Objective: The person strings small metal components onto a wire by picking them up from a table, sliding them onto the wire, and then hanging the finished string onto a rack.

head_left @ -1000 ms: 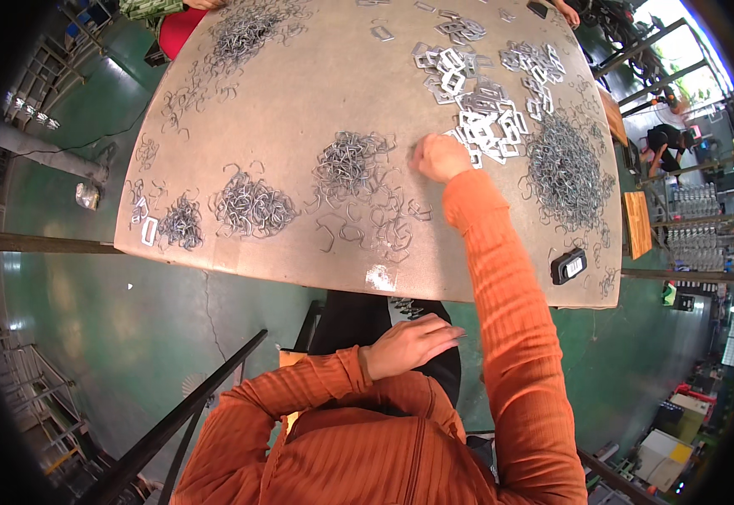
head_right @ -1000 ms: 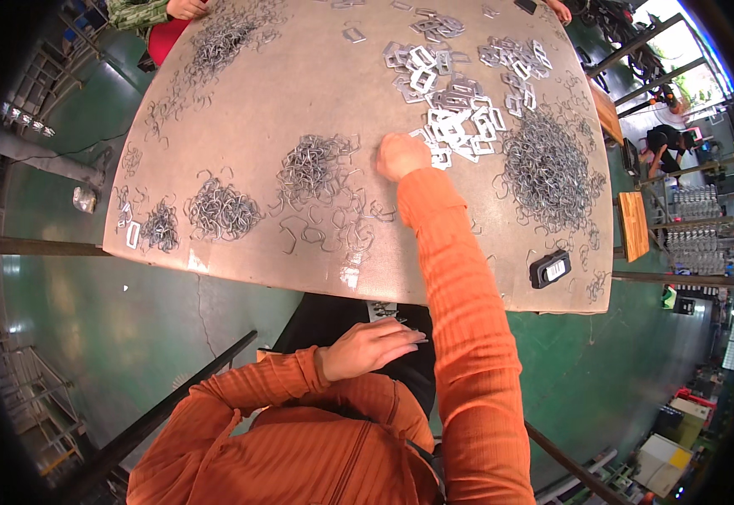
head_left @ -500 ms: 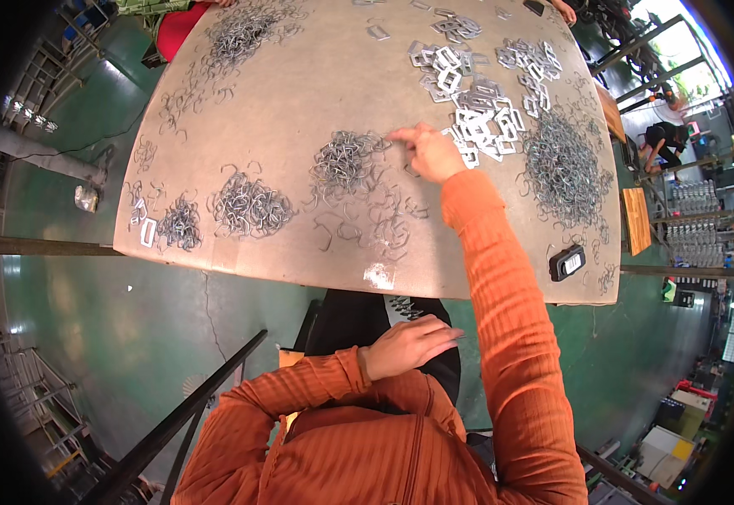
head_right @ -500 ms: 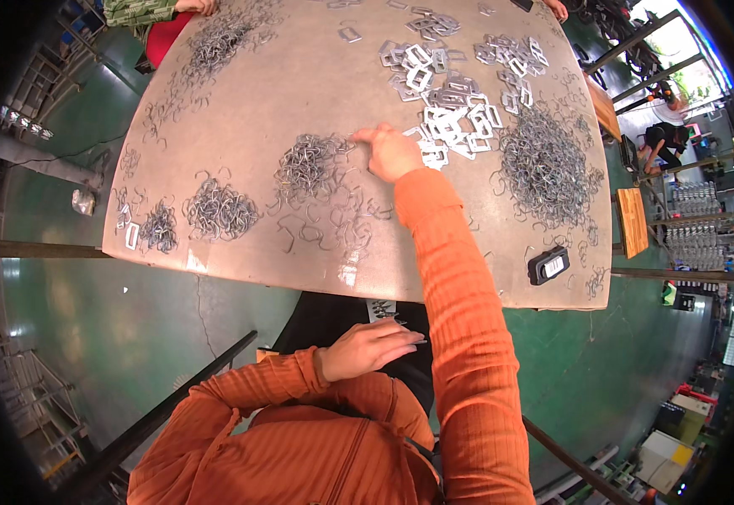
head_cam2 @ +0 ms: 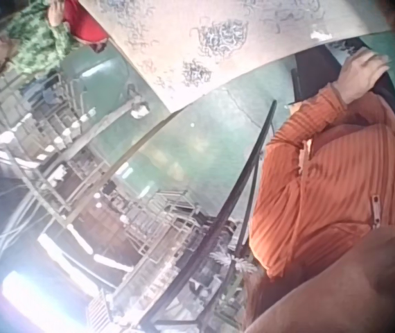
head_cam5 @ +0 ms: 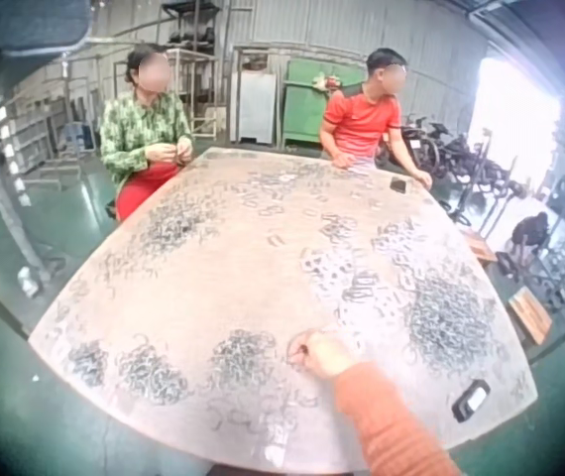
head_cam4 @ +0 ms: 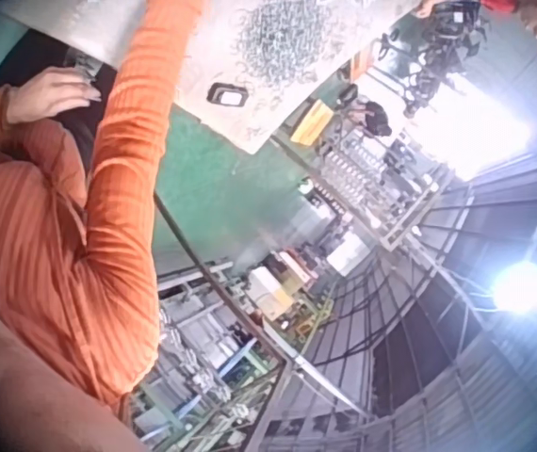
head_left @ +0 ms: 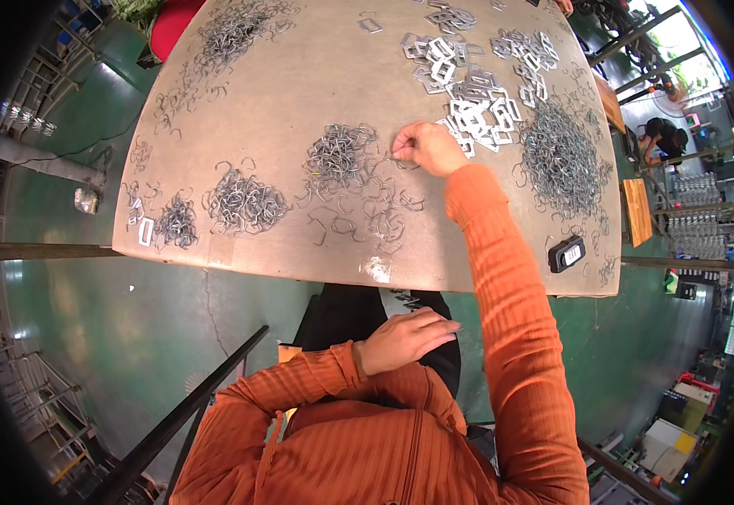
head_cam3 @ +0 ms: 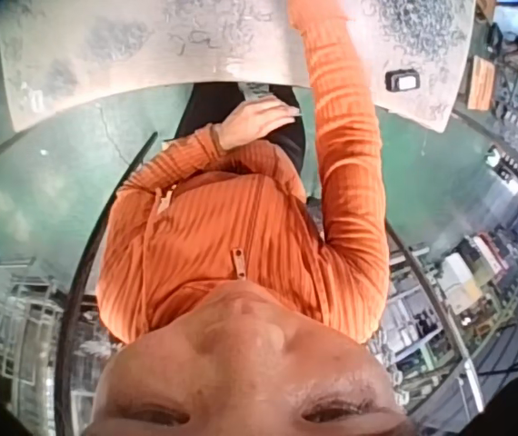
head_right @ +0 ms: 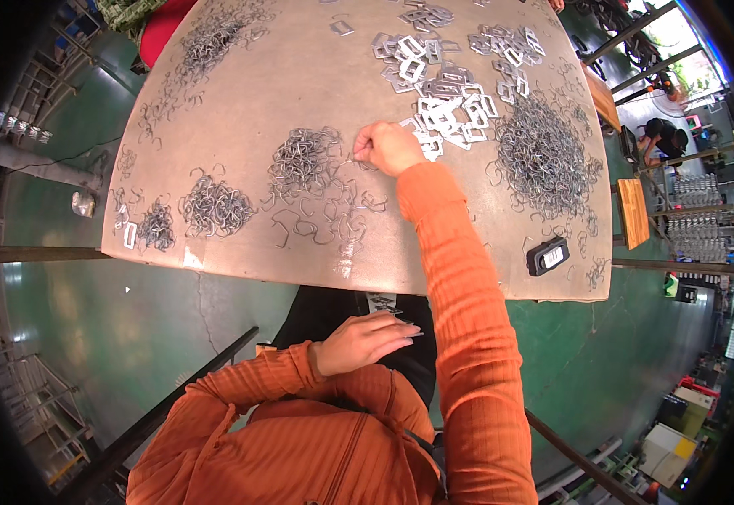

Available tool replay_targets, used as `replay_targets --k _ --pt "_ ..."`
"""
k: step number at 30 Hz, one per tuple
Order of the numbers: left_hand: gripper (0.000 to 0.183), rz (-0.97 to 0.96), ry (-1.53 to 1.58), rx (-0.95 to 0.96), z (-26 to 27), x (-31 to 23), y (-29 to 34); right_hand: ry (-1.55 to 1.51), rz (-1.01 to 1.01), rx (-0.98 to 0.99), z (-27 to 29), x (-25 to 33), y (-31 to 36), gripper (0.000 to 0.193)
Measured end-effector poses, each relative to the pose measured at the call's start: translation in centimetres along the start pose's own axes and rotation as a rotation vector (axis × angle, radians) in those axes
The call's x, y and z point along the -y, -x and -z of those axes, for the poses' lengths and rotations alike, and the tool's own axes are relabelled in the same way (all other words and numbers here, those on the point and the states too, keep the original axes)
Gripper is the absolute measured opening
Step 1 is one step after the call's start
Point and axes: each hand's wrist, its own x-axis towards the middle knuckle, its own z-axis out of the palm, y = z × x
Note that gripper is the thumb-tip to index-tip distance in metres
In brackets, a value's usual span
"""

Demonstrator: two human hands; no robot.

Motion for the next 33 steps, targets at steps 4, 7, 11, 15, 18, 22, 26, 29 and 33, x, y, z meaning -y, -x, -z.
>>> replay_targets --k 4,7,11,15,18,22,26,29,33 --pt "0.024 0.004 0.004 -0.012 0.3 -0.3 0.1 0.338 0.029 0.016 -1.3 2.0 0.6 0.009" --pt "0.024 -0.007 -0.002 -0.013 0.3 -0.6 0.2 0.343 0.031 -0.057 -1.8 1.7 1.6 0.007" --pt "0.025 -0.002 0.01 0.006 0.3 -0.9 0.6 -0.437 -0.346 0.064 0.7 1.4 3.7 0.009" --pt "0.025 0.022 0.112 0.029 0.4 -1.1 0.7 -0.897 -0.434 -0.004 1.6 0.9 8.3 0.007" --pt "0.028 0.061 0.145 0.064 0.7 -1.9 0.3 -1.089 -0.411 -0.15 1.9 0.3 12.7 0.015" --pt "0.029 0.048 0.129 0.034 1.0 -2.7 0.2 -1.129 -0.398 -0.289 3.0 4.7 19.8 0.024" --pt "0.031 0.126 0.112 0.048 0.8 -2.9 0.2 -1.19 -0.393 -0.434 1.2 8.2 27.5 0.022" --pt "0.04 0.212 0.173 0.029 0.4 -3.0 0.3 -1.259 -0.422 -0.551 -1.5 9.7 31.2 0.021" --pt "0.044 0.217 0.175 0.031 0.4 -3.6 -0.1 -1.324 -0.474 -0.666 -3.5 10.3 32.5 0.016"
